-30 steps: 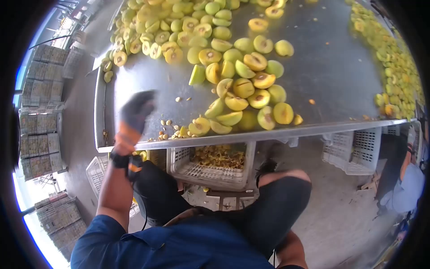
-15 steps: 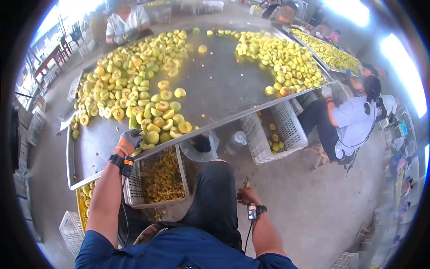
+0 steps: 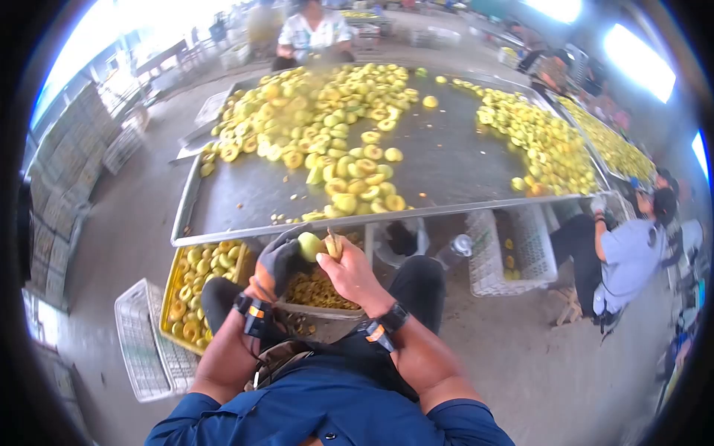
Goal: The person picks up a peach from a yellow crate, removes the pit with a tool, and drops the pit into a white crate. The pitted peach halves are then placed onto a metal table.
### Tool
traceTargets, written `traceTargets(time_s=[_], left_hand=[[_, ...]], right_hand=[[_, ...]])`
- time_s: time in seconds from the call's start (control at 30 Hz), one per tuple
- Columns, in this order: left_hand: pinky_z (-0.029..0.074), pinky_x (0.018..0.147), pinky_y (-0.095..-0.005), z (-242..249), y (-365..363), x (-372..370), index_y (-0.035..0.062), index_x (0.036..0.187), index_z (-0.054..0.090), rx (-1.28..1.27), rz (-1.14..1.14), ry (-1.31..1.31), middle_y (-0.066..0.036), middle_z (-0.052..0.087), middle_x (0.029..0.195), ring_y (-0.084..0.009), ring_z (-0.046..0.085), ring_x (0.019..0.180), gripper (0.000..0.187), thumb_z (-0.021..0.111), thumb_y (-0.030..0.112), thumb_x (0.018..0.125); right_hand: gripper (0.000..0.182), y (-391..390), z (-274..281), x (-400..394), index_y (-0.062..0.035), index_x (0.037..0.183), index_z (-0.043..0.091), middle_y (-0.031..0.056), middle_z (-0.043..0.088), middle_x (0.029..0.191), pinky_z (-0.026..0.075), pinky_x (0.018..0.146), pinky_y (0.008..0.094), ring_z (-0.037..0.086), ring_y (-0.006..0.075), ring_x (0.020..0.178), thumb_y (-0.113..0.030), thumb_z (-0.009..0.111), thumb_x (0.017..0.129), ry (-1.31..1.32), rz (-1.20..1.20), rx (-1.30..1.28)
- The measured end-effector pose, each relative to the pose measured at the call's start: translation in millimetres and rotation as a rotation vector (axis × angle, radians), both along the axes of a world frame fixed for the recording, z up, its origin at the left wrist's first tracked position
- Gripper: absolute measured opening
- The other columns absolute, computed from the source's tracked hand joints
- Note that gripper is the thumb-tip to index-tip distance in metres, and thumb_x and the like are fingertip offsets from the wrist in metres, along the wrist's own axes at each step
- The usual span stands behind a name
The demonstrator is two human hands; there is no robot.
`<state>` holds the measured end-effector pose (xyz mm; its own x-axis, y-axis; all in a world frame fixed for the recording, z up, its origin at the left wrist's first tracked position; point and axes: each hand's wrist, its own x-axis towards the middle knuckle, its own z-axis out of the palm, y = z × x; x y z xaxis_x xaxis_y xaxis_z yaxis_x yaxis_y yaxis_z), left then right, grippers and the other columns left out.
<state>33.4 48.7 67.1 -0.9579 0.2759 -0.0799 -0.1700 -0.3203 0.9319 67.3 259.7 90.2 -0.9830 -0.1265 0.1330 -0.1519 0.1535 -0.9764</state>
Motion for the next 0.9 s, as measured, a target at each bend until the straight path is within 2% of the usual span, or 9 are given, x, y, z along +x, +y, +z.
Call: traceTargets(time_s=[0.03, 0.1, 0.23, 0.27, 0.3, 0.37, 0.57, 0.67, 0.9], left_hand=[[0.060, 0.083, -0.0336, -13.8, -6.5, 5.3, -0.0009, 0.144, 0.061, 0.048, 0.068, -0.037, -0.013, 0.074, 0.119, -0.0216, 0.073, 0.098, 0.039, 0.056, 0.012, 0.108], [0.056, 0.101, -0.0355, -59.5, -16.3, -1.9, 0.0014, 0.147, 0.059, -0.108, 0.249, 0.198, -0.013, 0.070, 0.131, -0.0241, 0.070, 0.117, 0.041, 0.057, 0.017, 0.109], [0.059, 0.089, -0.0387, -15.2, -41.9, 24.0, 0.0015, 0.130, 0.065, -0.956, 0.375, 0.652, -0.017, 0.074, 0.115, -0.0304, 0.074, 0.103, 0.034, 0.064, 0.003, 0.096], [0.060, 0.080, -0.0394, -18.7, -48.1, 23.2, 0.0040, 0.126, 0.067, -0.842, 0.441, 0.748, -0.014, 0.073, 0.111, -0.0314, 0.074, 0.095, 0.037, 0.075, 0.011, 0.090], [0.060, 0.079, -0.0405, -23.4, -51.0, 24.3, 0.0041, 0.125, 0.067, -0.719, 0.418, 0.607, -0.016, 0.074, 0.110, -0.0327, 0.074, 0.095, 0.035, 0.074, 0.011, 0.091], [0.060, 0.081, -0.0395, -19.2, -54.0, 27.4, 0.0039, 0.122, 0.068, -0.660, 0.392, 0.527, -0.015, 0.075, 0.108, -0.0320, 0.075, 0.094, 0.029, 0.070, 0.008, 0.093], [0.060, 0.082, -0.0366, -36.5, -44.4, 22.1, 0.0025, 0.117, 0.071, -0.345, 0.377, 0.219, -0.014, 0.077, 0.103, -0.0280, 0.075, 0.093, 0.023, 0.057, 0.014, 0.104], [0.059, 0.083, -0.0366, -25.5, -37.9, 23.1, 0.0009, 0.119, 0.071, -0.018, 0.360, -0.112, -0.014, 0.078, 0.101, -0.0272, 0.075, 0.092, 0.028, 0.051, 0.016, 0.107], [0.058, 0.085, -0.0357, -40.7, -35.2, 19.8, 0.0035, 0.122, 0.073, -0.663, 0.387, 0.228, -0.014, 0.079, 0.105, -0.0295, 0.074, 0.095, 0.029, 0.049, 0.015, 0.110]], right_hand=[[0.023, -17.2, -19.8, -4.7, -0.0015, 0.117, 0.064, 0.0059, 0.069, 0.092, 0.054, 0.069, 0.0323, 0.067, 0.0127, 0.074, -0.018, 0.067, 0.102, 0.194, -0.024, 0.146], [0.020, -51.8, -26.4, -2.4, -0.0015, 0.112, 0.063, 0.0056, 0.067, 0.090, 0.055, 0.069, 0.0333, 0.067, 0.0134, 0.073, -0.017, 0.067, 0.101, 0.217, 0.091, 0.096], [0.015, -79.4, 12.1, 11.9, -0.0021, 0.105, 0.060, 0.0041, 0.065, 0.086, 0.054, 0.064, 0.0325, 0.065, 0.0131, 0.068, -0.016, 0.065, 0.101, -0.001, 0.234, -0.109], [0.015, -75.0, 19.6, 12.1, -0.0025, 0.107, 0.060, 0.0028, 0.064, 0.083, 0.052, 0.058, 0.0307, 0.065, 0.0116, 0.064, -0.015, 0.065, 0.102, -0.254, 0.230, -0.155], [0.015, -69.3, 1.4, 6.4, -0.0033, 0.111, 0.061, 0.0014, 0.062, 0.081, 0.051, 0.054, 0.0277, 0.064, 0.0090, 0.063, -0.016, 0.064, 0.103, -0.266, 0.235, -0.175], [0.019, -49.8, 8.8, 1.8, -0.0015, 0.110, 0.061, 0.0067, 0.064, 0.078, 0.054, 0.060, 0.0346, 0.066, 0.0194, 0.064, -0.017, 0.066, 0.100, -0.408, 0.349, 0.017], [0.029, -57.7, -7.4, 4.5, 0.0047, 0.109, 0.061, 0.0303, 0.070, 0.094, 0.053, 0.082, 0.0519, 0.067, 0.0525, 0.095, -0.019, 0.070, 0.094, -0.157, 0.349, 0.335], [0.031, -58.7, -12.4, 3.5, 0.0036, 0.113, 0.061, 0.0320, 0.070, 0.097, 0.053, 0.082, 0.0524, 0.067, 0.0532, 0.097, -0.020, 0.069, 0.096, -0.147, 0.323, 0.418], [0.028, -62.4, -22.8, 10.7, 0.0065, 0.111, 0.056, 0.0347, 0.068, 0.095, 0.052, 0.082, 0.0551, 0.065, 0.0561, 0.098, -0.016, 0.065, 0.096, -0.122, 0.342, 0.544]])
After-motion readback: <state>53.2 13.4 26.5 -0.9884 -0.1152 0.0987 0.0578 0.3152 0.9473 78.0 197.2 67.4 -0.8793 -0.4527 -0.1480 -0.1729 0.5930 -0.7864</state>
